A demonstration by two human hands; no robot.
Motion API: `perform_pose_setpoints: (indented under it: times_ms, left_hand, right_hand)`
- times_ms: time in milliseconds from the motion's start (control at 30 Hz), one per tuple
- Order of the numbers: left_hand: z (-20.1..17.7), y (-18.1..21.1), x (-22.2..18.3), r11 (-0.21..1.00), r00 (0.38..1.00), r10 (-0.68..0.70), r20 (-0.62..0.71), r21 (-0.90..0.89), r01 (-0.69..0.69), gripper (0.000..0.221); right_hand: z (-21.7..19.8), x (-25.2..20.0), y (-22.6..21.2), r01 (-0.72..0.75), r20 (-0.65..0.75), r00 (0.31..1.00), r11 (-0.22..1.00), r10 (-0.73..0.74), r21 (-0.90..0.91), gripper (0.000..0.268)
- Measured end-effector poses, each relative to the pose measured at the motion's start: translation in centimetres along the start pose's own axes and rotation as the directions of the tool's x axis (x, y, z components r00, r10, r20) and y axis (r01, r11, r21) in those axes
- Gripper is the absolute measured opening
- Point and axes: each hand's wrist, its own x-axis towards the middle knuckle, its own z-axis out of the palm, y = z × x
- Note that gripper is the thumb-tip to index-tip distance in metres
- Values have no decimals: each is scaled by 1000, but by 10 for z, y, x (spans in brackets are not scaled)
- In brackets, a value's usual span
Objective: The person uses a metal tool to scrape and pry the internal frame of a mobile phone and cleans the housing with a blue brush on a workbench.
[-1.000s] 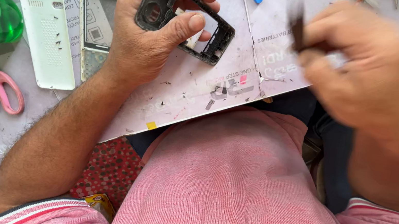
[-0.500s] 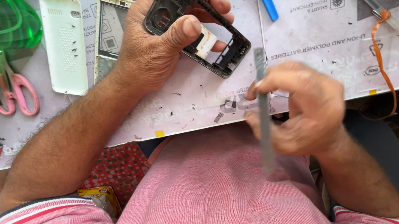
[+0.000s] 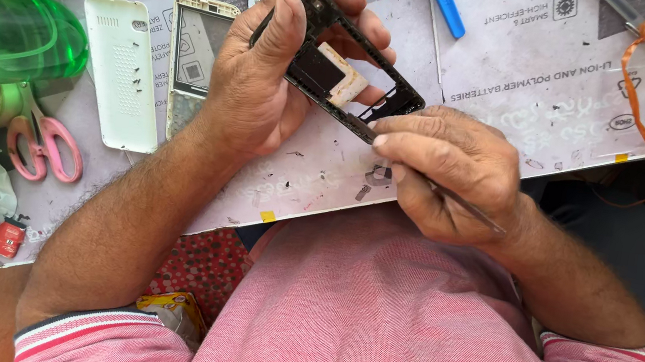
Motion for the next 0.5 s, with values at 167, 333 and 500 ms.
perform_pose_setpoints:
  times_ms: [167, 333, 500]
  left_hand:
    - [-1, -6, 0, 998, 998, 56, 0, 41, -56, 44]
    - [-4, -9, 0, 995, 996, 85, 24, 45, -86, 35]
    - [-4, -10, 3, 995, 996, 85, 21, 54, -86, 33]
  right_hand:
    - [-7, -2, -7, -61, -35, 997, 998, 63, 30, 18]
    - [-7, -8, -10, -160, -73, 984, 985, 165, 64, 20]
    - [2, -7, 0, -69, -66, 996, 997, 67, -26, 24]
